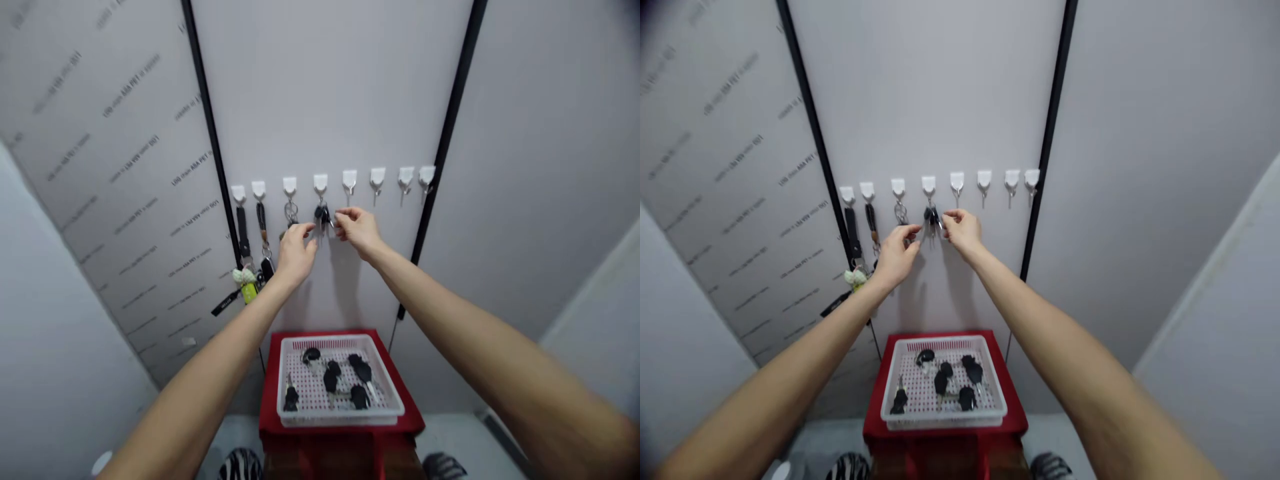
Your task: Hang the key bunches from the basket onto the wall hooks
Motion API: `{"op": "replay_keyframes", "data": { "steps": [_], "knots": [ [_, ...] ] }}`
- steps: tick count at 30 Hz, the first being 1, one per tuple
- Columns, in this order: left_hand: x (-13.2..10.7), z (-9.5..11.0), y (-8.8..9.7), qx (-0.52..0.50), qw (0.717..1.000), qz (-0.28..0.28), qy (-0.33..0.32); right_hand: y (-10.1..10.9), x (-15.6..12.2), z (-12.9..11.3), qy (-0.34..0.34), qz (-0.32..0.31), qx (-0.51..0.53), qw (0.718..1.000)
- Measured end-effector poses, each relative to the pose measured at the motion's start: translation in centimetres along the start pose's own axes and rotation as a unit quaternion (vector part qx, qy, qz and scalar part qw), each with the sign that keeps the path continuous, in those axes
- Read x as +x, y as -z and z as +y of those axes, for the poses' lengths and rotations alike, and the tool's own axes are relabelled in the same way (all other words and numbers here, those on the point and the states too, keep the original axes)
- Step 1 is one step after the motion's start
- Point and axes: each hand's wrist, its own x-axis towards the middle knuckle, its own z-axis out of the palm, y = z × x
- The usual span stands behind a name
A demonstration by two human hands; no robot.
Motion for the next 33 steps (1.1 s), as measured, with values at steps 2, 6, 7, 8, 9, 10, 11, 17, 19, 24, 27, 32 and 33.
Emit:
{"op": "replay_keyframes", "data": {
  "steps": [2,6,7,8,9,10,11,17,19,24,27,32,33],
  "knots": [
    [-3.6,-1.2,-1.2,-0.029,0.998,-0.050,0.015,1.2,-2.2,2.8,0.001,-0.049,-0.053,0.997],
    [-12.1,-3.7,-4.6,-0.026,0.971,-0.222,0.080,3.6,-8.6,9.5,-0.012,-0.315,-0.245,0.917],
    [-14.0,-4.2,-5.5,-0.023,0.959,-0.270,0.088,4.1,-10.3,10.9,-0.008,-0.379,-0.298,0.876],
    [-15.6,-4.5,-6.2,-0.022,0.945,-0.313,0.095,4.5,-11.8,12.1,-0.005,-0.429,-0.351,0.832],
    [-17.0,-4.7,-6.9,-0.021,0.930,-0.355,0.093,4.9,-13.1,13.1,0.006,-0.455,-0.401,0.795],
    [-17.9,-4.7,-7.5,-0.017,0.916,-0.391,0.086,5.1,-14.1,13.8,0.021,-0.467,-0.444,0.765],
    [-18.6,-4.7,-8.1,-0.008,0.905,-0.419,0.074,5.2,-14.9,14.4,0.041,-0.466,-0.477,0.744],
    [-18.9,-3.9,-9.5,0.111,0.882,-0.458,0.022,4.7,-16.4,15.7,0.074,-0.450,-0.503,0.734],
    [-18.8,-4.0,-9.6,0.133,0.882,-0.450,0.036,4.5,-16.5,16.0,0.050,-0.430,-0.503,0.748],
    [-19.0,-5.5,-9.0,0.097,0.890,-0.427,0.124,4.3,-16.7,16.4,0.019,-0.401,-0.466,0.789],
    [-19.2,-6.8,-8.6,0.048,0.894,-0.397,0.204,4.0,-16.9,16.2,-0.001,-0.412,-0.399,0.819],
    [-19.4,-7.9,-8.5,-0.016,0.879,-0.365,0.306,3.2,-17.6,16.4,-0.071,-0.399,-0.381,0.831],
    [-19.4,-7.9,-8.6,-0.022,0.878,-0.362,0.312,3.0,-17.7,16.4,-0.075,-0.393,-0.396,0.826]
  ]
}}
